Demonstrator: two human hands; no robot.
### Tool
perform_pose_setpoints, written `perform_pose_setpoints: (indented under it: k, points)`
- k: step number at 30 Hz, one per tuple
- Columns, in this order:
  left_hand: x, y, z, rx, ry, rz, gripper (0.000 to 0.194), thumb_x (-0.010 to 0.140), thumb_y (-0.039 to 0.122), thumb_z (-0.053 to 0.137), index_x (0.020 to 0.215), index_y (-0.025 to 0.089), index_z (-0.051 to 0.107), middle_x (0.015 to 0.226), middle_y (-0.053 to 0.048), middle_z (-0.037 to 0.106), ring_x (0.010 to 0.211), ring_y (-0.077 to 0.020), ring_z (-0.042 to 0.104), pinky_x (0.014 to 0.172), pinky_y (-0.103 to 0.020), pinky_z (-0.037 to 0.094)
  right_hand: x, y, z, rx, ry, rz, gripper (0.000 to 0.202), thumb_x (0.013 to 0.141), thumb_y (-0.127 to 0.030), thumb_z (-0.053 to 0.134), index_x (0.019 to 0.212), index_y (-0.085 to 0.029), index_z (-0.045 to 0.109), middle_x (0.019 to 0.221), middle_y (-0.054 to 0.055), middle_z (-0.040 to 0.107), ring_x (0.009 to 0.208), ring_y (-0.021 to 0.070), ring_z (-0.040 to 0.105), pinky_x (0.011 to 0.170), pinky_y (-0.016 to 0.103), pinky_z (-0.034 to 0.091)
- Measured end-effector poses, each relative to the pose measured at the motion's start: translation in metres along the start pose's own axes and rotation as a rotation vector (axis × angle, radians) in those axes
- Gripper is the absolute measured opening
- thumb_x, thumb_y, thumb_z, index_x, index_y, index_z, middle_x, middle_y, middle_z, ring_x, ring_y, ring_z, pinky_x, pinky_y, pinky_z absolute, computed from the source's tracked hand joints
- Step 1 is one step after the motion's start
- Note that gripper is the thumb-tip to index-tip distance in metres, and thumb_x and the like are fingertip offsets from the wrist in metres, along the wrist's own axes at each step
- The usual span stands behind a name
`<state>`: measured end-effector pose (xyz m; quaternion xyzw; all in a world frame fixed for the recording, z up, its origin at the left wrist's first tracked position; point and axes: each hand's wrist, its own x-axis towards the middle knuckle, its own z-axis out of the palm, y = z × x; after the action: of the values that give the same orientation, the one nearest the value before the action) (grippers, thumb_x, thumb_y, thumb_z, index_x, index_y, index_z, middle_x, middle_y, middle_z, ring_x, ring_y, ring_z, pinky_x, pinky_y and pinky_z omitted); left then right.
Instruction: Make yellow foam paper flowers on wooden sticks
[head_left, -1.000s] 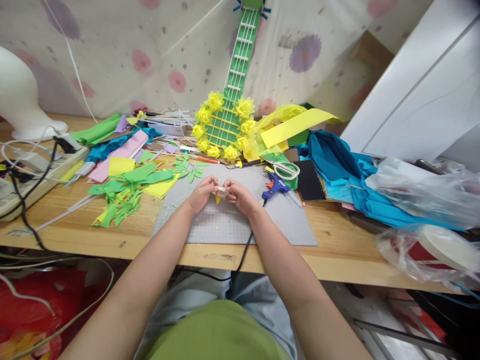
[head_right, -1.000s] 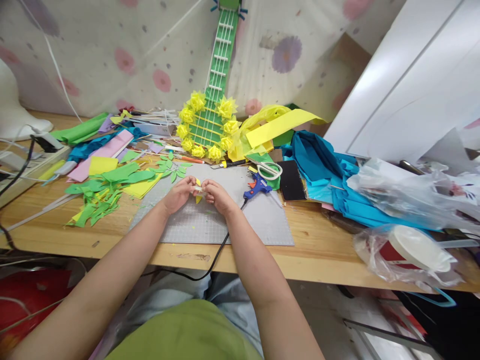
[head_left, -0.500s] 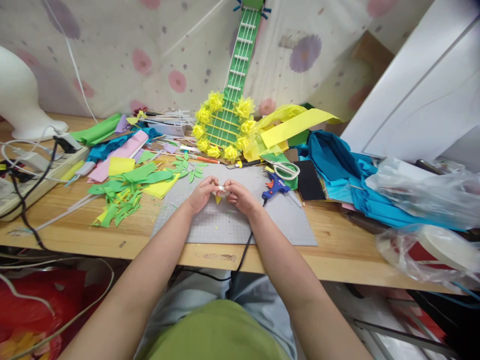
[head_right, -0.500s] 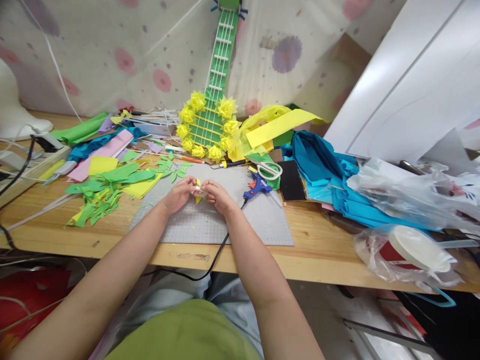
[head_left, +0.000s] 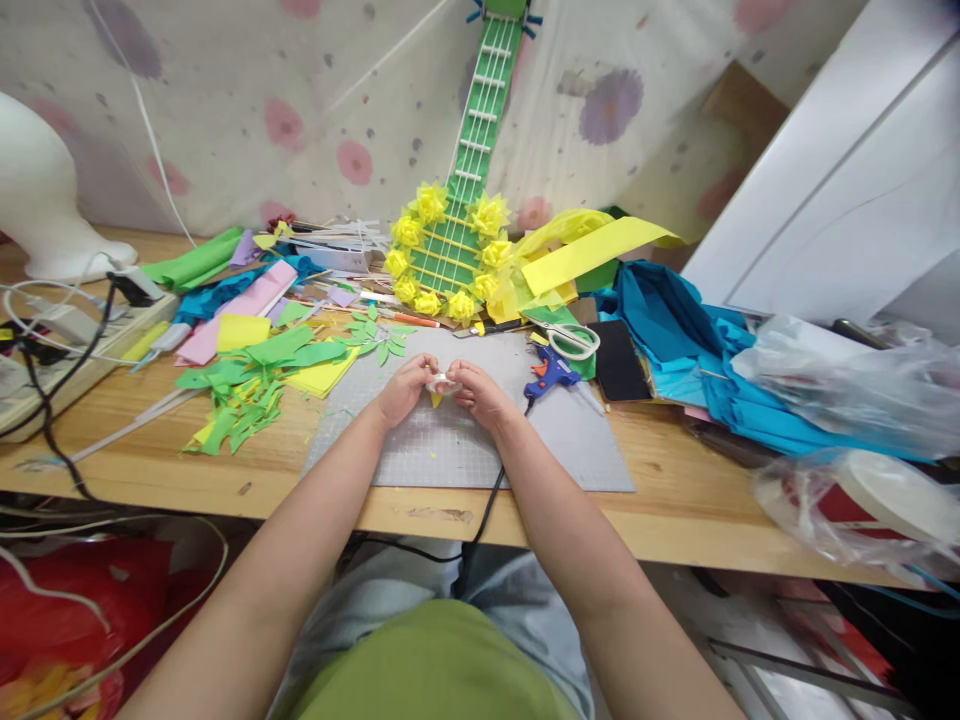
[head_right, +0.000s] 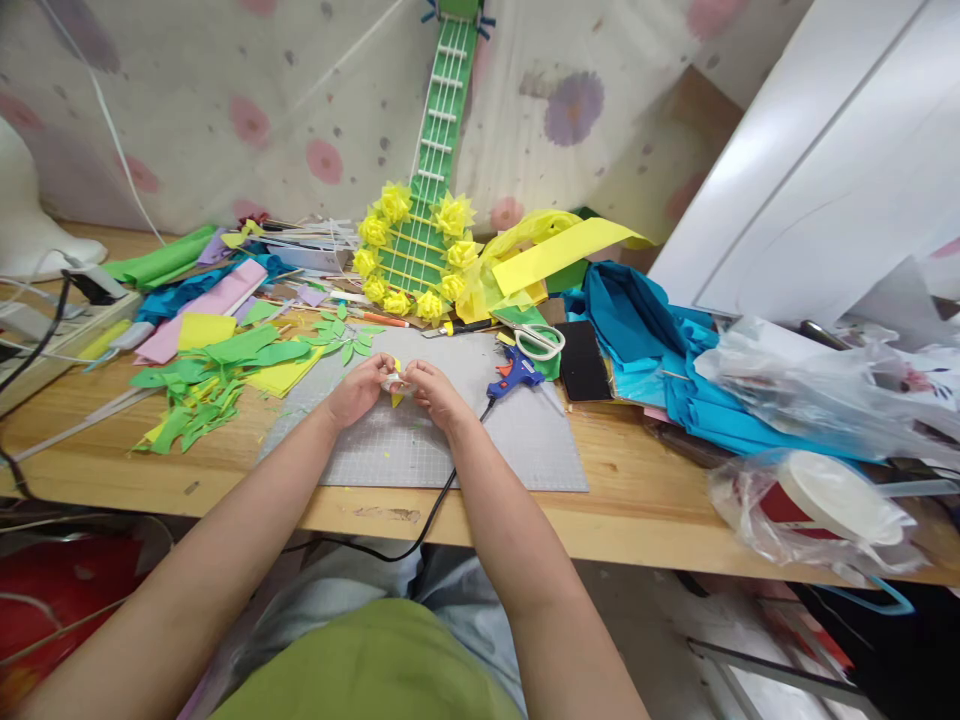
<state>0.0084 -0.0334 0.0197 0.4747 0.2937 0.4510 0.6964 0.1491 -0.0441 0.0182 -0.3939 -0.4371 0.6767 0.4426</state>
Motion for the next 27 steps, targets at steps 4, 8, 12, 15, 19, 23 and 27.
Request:
perform_pose_setpoints:
  k: [4,8,12,15,19,23,27]
  points:
    - [0.0000,0.0004,-0.0003,-0.005,-0.001,-0.001,0.017,0.055,0.014,0.050,0.071,0.016,0.044,0.064,0.003,0.048,0.056,-0.0097,0.046,0.060,-0.025,0.033,0.0020,0.0025,-0.0018,0.016,-0.031,-0.008,0.018,0.060,-0.028,0.053,0.066,-0.020,0.039,0.057,-0.004,0.057,0.039,0.0020,0.017,0.041,0.019,0.008]
    - [0.0004,0.0005,-0.0023,-0.014,-0.001,0.023,0.015,0.057,0.014,0.049,0.071,0.017,0.044,0.062,0.003,0.048,0.057,-0.0106,0.046,0.061,-0.026,0.033,0.0031,0.0037,-0.0042,0.043,-0.086,-0.034,0.016,0.059,-0.023,0.052,0.068,-0.020,0.039,0.058,-0.004,0.058,0.039,0.0024,0.017,0.041,0.018,0.009]
    - [0.0007,0.0001,-0.0037,-0.036,-0.008,0.040,0.015,0.058,0.014,0.050,0.071,0.016,0.044,0.062,0.002,0.047,0.058,-0.0107,0.045,0.061,-0.025,0.032,0.0028,0.0032,-0.0040,0.049,-0.098,-0.060,0.015,0.059,-0.022,0.051,0.068,-0.020,0.040,0.060,-0.004,0.059,0.040,0.0027,0.018,0.042,0.018,0.011]
    - [0.0008,0.0000,-0.0041,-0.049,-0.025,0.040,0.015,0.059,0.014,0.051,0.072,0.016,0.045,0.061,0.002,0.048,0.059,-0.0112,0.046,0.062,-0.025,0.032,0.0015,0.0020,-0.0022,0.039,-0.077,-0.075,0.014,0.059,-0.023,0.051,0.068,-0.020,0.040,0.061,-0.003,0.059,0.041,0.0030,0.020,0.042,0.018,0.011]
    - [0.0010,-0.0002,-0.0046,-0.053,-0.050,0.030,0.015,0.060,0.015,0.052,0.073,0.016,0.045,0.059,0.001,0.050,0.060,-0.0126,0.048,0.062,-0.026,0.032,-0.0011,-0.0013,0.0007,0.022,-0.036,-0.071,0.015,0.059,-0.024,0.051,0.067,-0.020,0.040,0.059,-0.004,0.058,0.042,0.0033,0.021,0.042,0.018,0.011]
    - [0.0008,-0.0006,-0.0049,-0.056,-0.059,0.031,0.015,0.060,0.016,0.054,0.073,0.016,0.046,0.060,0.001,0.052,0.061,-0.0127,0.049,0.063,-0.026,0.032,-0.0029,-0.0035,0.0030,0.006,-0.011,-0.072,0.014,0.059,-0.025,0.052,0.066,-0.020,0.041,0.058,-0.004,0.058,0.042,0.0036,0.022,0.043,0.019,0.009]
    - [0.0002,-0.0009,-0.0042,-0.054,-0.073,0.027,0.015,0.061,0.016,0.055,0.074,0.016,0.046,0.061,0.001,0.053,0.061,-0.0128,0.050,0.064,-0.027,0.033,-0.0022,-0.0021,0.0037,-0.018,0.029,-0.088,0.013,0.060,-0.026,0.051,0.065,-0.020,0.041,0.057,-0.003,0.057,0.044,0.0045,0.026,0.043,0.020,0.009]
